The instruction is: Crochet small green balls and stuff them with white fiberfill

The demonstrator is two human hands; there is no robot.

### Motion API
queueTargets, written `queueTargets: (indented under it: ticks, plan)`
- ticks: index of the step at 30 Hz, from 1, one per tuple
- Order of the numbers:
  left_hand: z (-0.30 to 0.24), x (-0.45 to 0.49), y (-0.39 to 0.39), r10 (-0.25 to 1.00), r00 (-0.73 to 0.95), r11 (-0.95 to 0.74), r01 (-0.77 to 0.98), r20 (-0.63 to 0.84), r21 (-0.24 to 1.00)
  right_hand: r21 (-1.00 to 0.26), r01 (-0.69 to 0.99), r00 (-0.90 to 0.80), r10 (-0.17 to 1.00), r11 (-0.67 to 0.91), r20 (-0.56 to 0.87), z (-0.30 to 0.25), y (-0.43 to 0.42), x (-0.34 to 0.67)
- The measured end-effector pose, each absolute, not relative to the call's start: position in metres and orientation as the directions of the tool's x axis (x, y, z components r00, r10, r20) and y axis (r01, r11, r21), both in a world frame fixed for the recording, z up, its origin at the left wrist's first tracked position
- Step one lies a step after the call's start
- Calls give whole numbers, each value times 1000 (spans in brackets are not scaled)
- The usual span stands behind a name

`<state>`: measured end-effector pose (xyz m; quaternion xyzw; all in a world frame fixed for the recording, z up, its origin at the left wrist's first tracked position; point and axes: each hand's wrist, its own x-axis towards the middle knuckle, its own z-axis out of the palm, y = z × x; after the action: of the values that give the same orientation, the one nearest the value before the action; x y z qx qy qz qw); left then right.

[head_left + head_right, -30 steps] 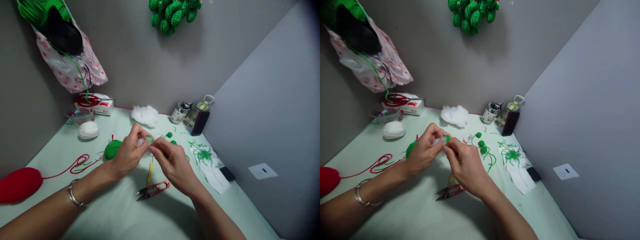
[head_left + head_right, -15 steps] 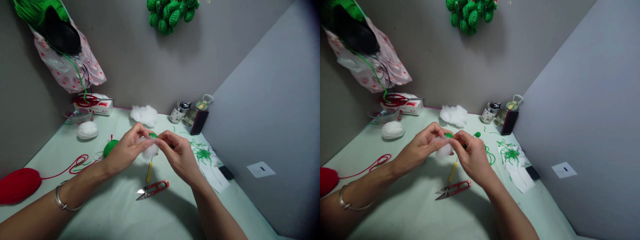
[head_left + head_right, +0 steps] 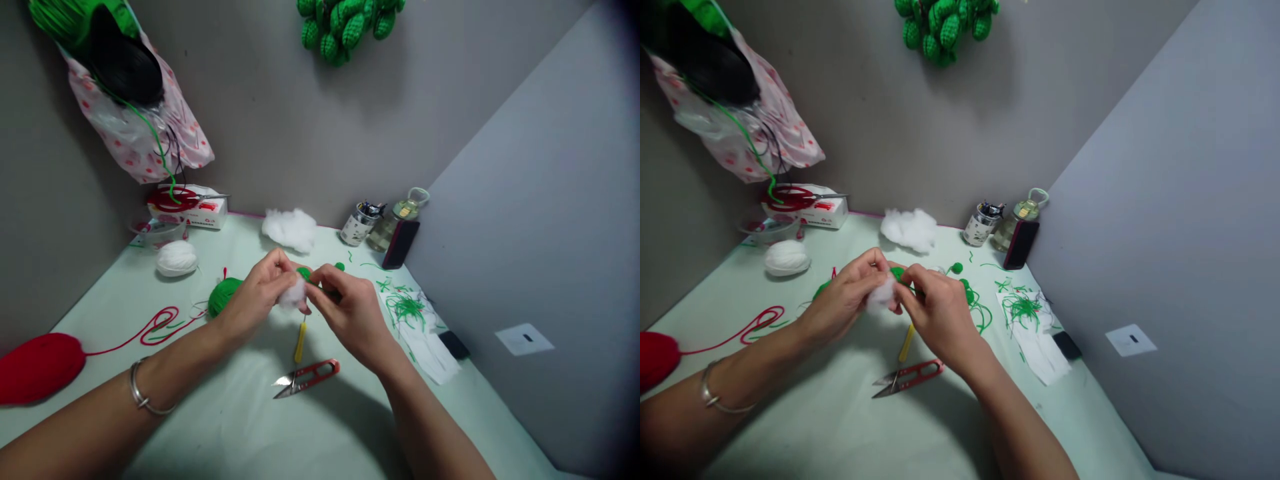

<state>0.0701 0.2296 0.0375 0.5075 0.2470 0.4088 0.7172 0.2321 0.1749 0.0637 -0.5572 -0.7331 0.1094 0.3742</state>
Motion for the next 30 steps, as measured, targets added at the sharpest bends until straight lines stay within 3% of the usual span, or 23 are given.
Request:
queueTargets:
  ticks: [4,7,13,18,25,30]
  plan:
    - [43,65,228,788,602,124,-354,125,927,-722,651,35,941,235,338,64,177,232]
    - [44,61,232,749,640,31,-293,171,956,-777,601,41,964,187,264,69,178,235]
    - [36,66,236,828,547,-73,-116,125,991,-748,615,-117,967,249,226,75,167,228]
    - [35,70,232,896,363,-278,14,254,961,-699,651,-150,953,295,263,76,157,218]
    - [39,65,231,835,546,10,-142,70,990,-421,817,-163,858,395,487,68,168,231]
    - [42,65,226,822,565,96,-266,74,959,-472,819,-65,870,326,489,67,171,231]
